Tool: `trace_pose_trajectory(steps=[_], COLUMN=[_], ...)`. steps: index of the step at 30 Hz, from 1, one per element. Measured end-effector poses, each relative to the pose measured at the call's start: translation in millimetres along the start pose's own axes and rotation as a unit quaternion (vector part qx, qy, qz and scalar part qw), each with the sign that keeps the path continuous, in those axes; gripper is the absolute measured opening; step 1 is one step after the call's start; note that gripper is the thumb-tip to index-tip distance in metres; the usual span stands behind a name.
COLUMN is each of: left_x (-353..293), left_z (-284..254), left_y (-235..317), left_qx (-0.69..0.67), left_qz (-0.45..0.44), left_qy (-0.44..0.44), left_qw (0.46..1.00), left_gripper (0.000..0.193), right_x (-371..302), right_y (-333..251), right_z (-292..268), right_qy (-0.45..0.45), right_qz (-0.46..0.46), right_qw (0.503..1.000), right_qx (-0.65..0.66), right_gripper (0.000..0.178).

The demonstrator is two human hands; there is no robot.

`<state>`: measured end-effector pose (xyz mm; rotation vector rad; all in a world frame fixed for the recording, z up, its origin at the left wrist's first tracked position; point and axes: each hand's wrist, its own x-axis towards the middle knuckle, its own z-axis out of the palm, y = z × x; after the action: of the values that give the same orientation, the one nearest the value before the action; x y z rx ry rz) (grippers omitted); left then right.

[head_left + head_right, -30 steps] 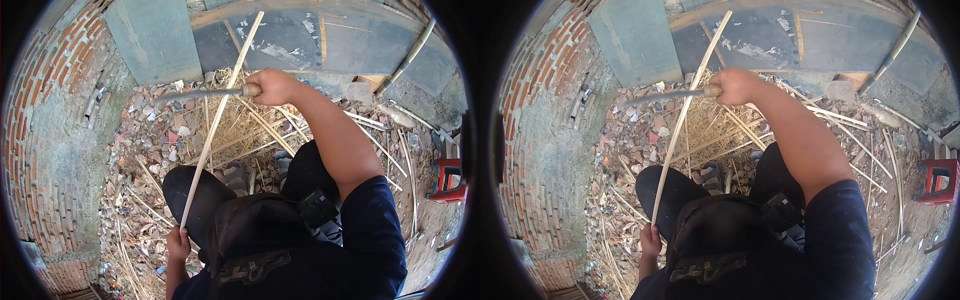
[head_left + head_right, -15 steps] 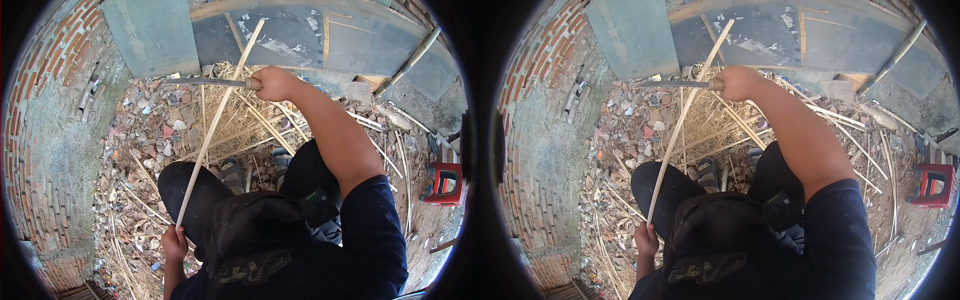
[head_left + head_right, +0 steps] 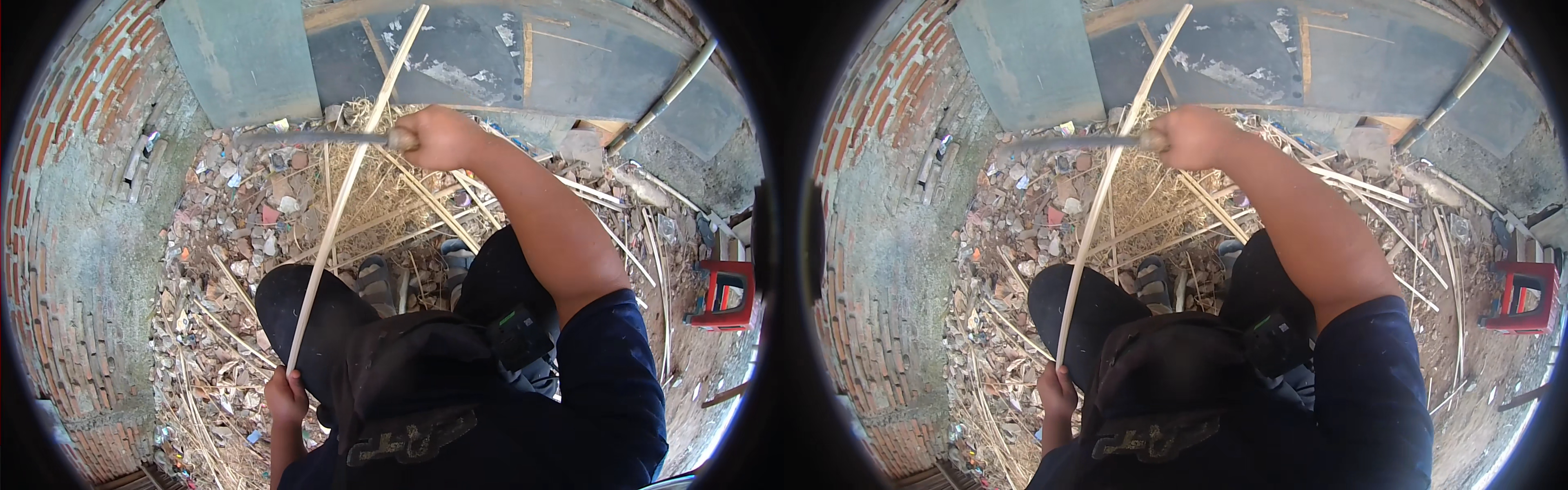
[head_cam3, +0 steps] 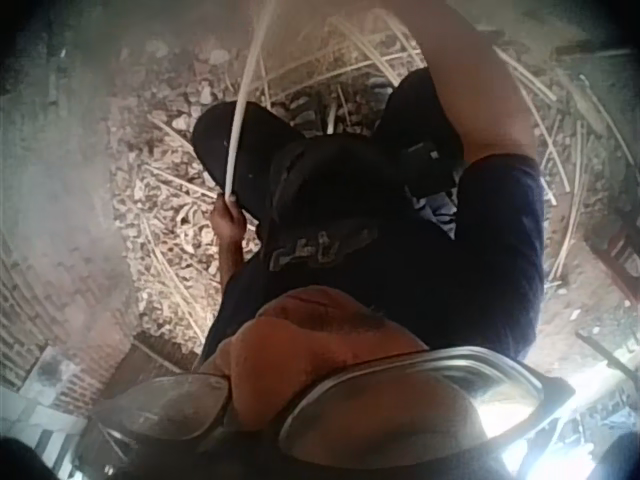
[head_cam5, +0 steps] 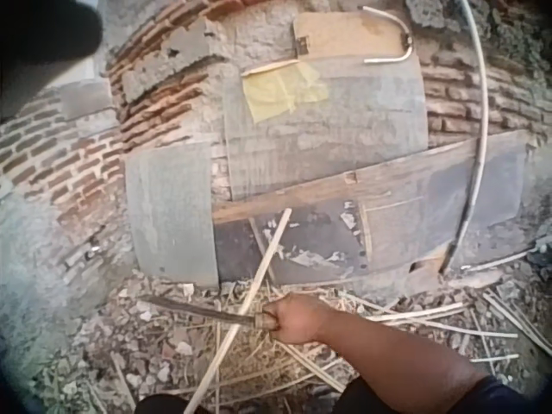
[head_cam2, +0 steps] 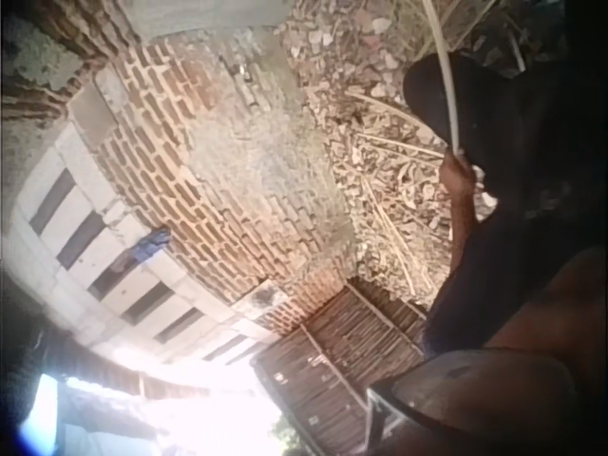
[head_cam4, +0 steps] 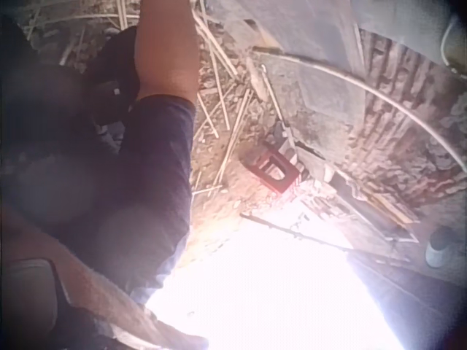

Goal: The person holds a bamboo strip in one hand and shaves it down repeatedly with a knife held in the other hand.

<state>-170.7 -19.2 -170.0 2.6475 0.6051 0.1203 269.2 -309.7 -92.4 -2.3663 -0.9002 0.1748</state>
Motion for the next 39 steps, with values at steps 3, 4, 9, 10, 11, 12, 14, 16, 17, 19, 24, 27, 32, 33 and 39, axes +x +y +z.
trace_pose_trajectory(steps=[3, 4, 9, 10, 11, 12, 14, 16, 17, 19, 24, 27, 32, 33, 39], left_x=[-0.5, 2.3, 5.8, 2.6, 0.7, -4.3, -5.1, -5.7, -4.9, 5.7, 1.2, -2.5, 3.3, 6.6, -0.7], left_z=[-2.7, -3.4, -1.1, -1.1, -0.4, 0.0, -1.6, 1.4, 4.0, 5.3, -4.5, -3.6, 2.5, -2.6, -9.7], left_y=[-1.2, 2.5, 3.4, 3.0, 2.8, 1.2, -3.2, -3.0, -2.8, 3.7, 11.8, 11.2, 9.4, 10.1, 14.5], left_qx=[0.011, 0.012, 0.029, 0.033, 0.038, 0.033, 0.026, 0.015, 0.018, 0.017, 0.056, 0.046, 0.055, 0.07, 0.095], left_qz=[0.017, 0.014, 0.0, -0.002, -0.003, 0.003, -0.002, -0.009, 0.0, 0.021, 0.009, -0.004, 0.008, 0.002, -0.006], left_qy=[0.017, 0.009, -0.005, -0.003, -0.001, 0.006, 0.004, 0.004, 0.019, 0.04, 0.009, 0.013, 0.026, 0.019, -0.003], left_qw=[1.0, 1.0, 1.0, 0.999, 0.999, 0.999, 1.0, 1.0, 1.0, 0.999, 0.998, 0.999, 0.998, 0.997, 0.995], left_gripper=[0.045, 0.046, 0.047, 0.046, 0.046, 0.044, 0.044, 0.044, 0.043, 0.042, 0.039, 0.038, 0.039, 0.038, 0.034], right_x=[1.0, 5.0, 9.8, 10.0, 11.1, 7.0, -0.2, 4.8, 7.7, 7.8, 4.2, 0.3, 12.7, 15.1, 8.7], right_y=[-16.4, -1.9, 11.8, 5.3, -0.2, -12.6, -25.3, -18.2, -11.7, 18.9, 10.2, -14.1, 46.8, 49.8, 27.1], right_z=[6.3, 4.8, 10.1, 12.2, 12.8, 11.4, 20.3, 12.8, 6.7, 5.7, 7.0, 10.4, 10.3, 7.8, -8.2], right_qy=[-0.088, -0.108, -0.112, -0.107, -0.105, -0.109, -0.086, -0.124, -0.161, -0.084, -0.078, -0.1, -0.1, -0.062, -0.008], right_qz=[-0.075, -0.05, 0.013, 0.014, 0.012, -0.013, -0.07, -0.043, -0.015, 0.017, 0.021, -0.032, 0.051, 0.119, 0.022], right_qw=[0.987, 0.99, 0.99, 0.99, 0.991, 0.991, 0.99, 0.988, 0.984, 0.994, 0.995, 0.992, 0.993, 0.991, 0.997], right_qx=[-0.114, -0.077, -0.089, -0.089, -0.088, -0.082, -0.081, -0.078, -0.076, -0.068, -0.058, -0.067, -0.037, -0.007, -0.072], right_gripper=[0.017, 0.015, 0.015, 0.014, 0.014, 0.014, 0.015, 0.013, 0.012, 0.012, 0.014, 0.013, 0.022, 0.025, 0.043])
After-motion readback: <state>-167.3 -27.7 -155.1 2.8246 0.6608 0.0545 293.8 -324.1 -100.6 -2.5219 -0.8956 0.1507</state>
